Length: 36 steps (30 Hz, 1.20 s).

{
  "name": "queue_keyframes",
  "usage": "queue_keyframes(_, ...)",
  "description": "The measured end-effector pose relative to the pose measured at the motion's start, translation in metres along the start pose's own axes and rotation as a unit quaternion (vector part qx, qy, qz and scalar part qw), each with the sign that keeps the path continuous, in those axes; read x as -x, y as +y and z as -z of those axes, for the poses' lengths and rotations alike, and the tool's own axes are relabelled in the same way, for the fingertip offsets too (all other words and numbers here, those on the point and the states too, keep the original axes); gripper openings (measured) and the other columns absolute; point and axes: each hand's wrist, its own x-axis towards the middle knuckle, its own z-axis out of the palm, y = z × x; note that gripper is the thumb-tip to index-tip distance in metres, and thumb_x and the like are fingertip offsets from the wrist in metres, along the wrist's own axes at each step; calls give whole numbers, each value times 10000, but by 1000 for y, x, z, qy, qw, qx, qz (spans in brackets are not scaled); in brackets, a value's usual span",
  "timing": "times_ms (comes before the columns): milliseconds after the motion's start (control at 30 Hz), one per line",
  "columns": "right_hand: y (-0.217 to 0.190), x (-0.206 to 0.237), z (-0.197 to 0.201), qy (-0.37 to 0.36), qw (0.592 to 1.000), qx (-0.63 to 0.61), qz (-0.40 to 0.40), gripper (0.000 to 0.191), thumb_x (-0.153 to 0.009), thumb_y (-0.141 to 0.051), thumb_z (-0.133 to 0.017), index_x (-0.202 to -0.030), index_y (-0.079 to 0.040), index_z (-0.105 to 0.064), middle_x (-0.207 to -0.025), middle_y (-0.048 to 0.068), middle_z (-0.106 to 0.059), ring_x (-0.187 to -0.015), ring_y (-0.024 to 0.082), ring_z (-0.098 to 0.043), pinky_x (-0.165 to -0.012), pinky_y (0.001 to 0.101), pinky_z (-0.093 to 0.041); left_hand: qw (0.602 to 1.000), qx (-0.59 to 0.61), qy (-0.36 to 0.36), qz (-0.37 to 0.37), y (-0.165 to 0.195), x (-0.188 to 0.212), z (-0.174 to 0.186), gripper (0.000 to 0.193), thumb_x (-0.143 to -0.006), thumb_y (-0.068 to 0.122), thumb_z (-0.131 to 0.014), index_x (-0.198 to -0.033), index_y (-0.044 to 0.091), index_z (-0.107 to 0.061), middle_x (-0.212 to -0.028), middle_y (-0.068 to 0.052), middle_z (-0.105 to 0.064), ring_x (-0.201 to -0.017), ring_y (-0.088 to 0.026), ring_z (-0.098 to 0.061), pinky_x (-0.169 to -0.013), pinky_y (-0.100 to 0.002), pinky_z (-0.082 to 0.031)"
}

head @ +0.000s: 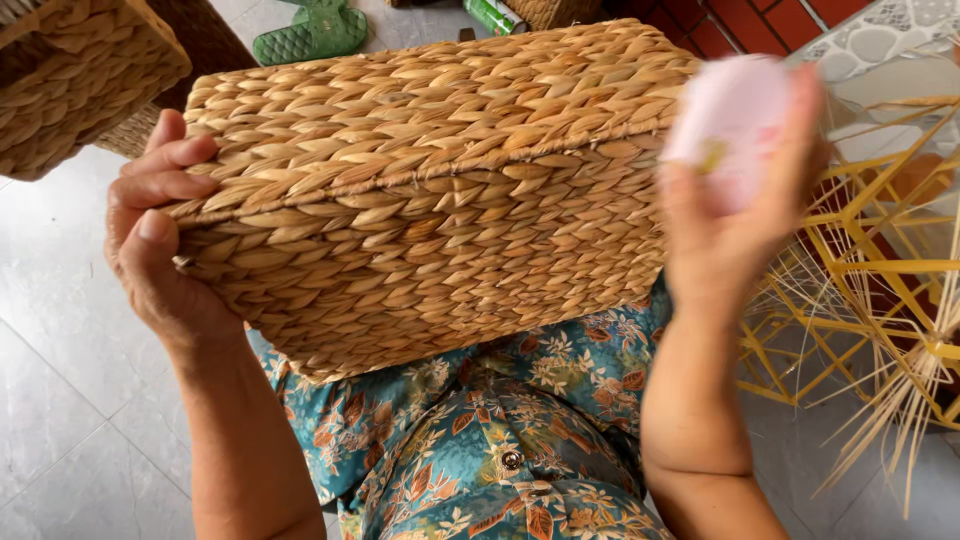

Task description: The person sits on the floor and uses a pink brush to clean the exterior and interior surfaces of woven baskets. They rotate each basket to reach all sides, then set it aside and pick up another basket to repeat the process.

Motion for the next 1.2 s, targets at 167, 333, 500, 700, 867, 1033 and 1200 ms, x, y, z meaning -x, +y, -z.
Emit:
queue_keyframes(167,-96,34,-77,-107,989,-26,95,747,-981,-279,-775,-1576,-109,-356,-1274,105,-530,-1151,226,-553,-912,364,-550,1000,0,-12,12,-1,-4,-2,363,-1016,387,-539,-1009,49,-672,-1267,-137,-668,-1485,-328,-433,-1323,-511,-279)
queue_keyframes(333,-91,26,-94,-138,981,-54,122,761,-1001,-354,-789,-1586,-142,-351,-1316,103,-554,-1133,197,-583,-884,320,-573,1000,10,-7,8,-2,1,-5,366,-1042,384,-555,-1040,36,-666,-1280,-153,-673,-1503,-328,-431,-1328,-507,-272)
queue_keyframes(500,-3,-6,-2,-44,999,26,-11,727,-1049,-266,-759,-1628,-128,-341,-1387,98,-526,-1289,223,-559,-1104,367,-498,1000,-8,-5,2,-3,2,-1,421,-1053,417,-538,-1057,20,-677,-1302,-159,-652,-1499,-325,-420,-1339,-509,-258)
queue_keyframes(700,10,9,9,-32,999,44,1,752,-1028,-121,-725,-1646,-131,-295,-1444,96,-496,-1333,217,-525,-1148,358,-450,999,48,-14,-13,-13,3,5,528,-1171,453,-378,-1124,9,-660,-1336,-163,-658,-1503,-297,-401,-1318,-458,-236)
queue_keyframes(867,-101,13,-86,-91,991,18,93,794,-941,-184,-792,-1591,-79,-348,-1297,87,-520,-1152,206,-489,-924,370,-482,999,23,-29,-18,-21,2,14,538,-1200,421,-335,-1151,0,-665,-1350,-156,-650,-1541,-316,-400,-1323,-463,-222)
queue_keyframes(1033,-197,15,-152,-196,961,-125,151,850,-880,-271,-820,-1537,-50,-328,-1242,149,-521,-1126,269,-554,-946,395,-526,997,55,-19,-58,-26,-2,6,455,-1160,382,-423,-1233,3,-665,-1278,-142,-684,-1420,-331,-503,-1330,-493,-267)
queue_keyframes(1200,-176,12,-143,-210,958,-70,183,881,-825,-294,-894,-1511,-73,-387,-1213,123,-536,-1109,263,-562,-945,435,-538,997,60,-38,-22,-19,0,9,554,-1138,468,-375,-1235,3,-659,-1359,-122,-638,-1537,-337,-401,-1339,-494,-221)
